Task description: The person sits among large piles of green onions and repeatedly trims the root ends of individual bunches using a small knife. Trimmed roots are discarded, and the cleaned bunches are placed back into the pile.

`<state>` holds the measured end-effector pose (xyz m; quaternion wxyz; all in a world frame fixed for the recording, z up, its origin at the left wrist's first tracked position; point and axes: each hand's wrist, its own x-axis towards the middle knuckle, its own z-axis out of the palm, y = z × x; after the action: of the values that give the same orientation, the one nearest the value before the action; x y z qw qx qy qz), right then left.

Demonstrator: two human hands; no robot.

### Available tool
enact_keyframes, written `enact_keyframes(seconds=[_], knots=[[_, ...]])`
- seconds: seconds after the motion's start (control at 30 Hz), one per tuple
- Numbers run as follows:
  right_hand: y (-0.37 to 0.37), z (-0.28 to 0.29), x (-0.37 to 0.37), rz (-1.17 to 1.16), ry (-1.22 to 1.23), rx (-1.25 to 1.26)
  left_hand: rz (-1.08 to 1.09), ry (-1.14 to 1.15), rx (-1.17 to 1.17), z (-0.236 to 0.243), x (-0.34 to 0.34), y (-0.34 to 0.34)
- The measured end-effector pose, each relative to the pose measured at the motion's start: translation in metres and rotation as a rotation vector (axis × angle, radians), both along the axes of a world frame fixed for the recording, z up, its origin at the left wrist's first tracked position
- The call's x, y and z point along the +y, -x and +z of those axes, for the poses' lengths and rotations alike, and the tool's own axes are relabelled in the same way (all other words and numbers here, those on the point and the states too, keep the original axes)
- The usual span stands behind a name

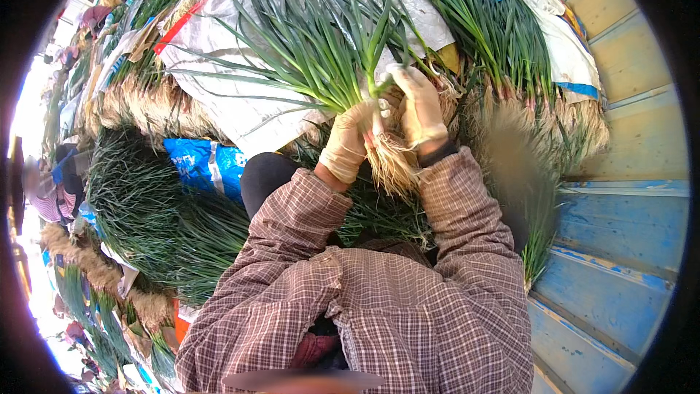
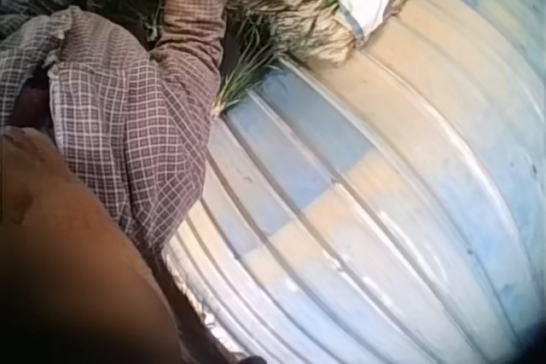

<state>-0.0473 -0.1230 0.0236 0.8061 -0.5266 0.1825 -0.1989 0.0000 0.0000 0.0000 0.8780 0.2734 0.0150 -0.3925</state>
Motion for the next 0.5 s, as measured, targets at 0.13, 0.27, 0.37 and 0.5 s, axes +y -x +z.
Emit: enact_keyframes(seconds=[0.13, 0.27, 0.37, 0.5], knots=[[0.042, 0.000, 0.005, 0.074, 0.085, -0.275, -0.163, -0.111, -0.271, 0.010, 0.010, 0.002], [0.075, 0.005, 0.015, -0.087, 0.145, -0.330, -0.173, -0.272, -0.336, 0.018, 0.011, 0.014], [0.119, 0.008, -0.018, -0.088, -0.161, -0.287, -0.159, -0.340, -0.330, 0.014, 0.022, -0.024], [0.122, -0.007, -0.050, 0.688, 1.311, 0.879, -0.107, -0.017, -0.031, 0.001, 0.017, -0.023]])
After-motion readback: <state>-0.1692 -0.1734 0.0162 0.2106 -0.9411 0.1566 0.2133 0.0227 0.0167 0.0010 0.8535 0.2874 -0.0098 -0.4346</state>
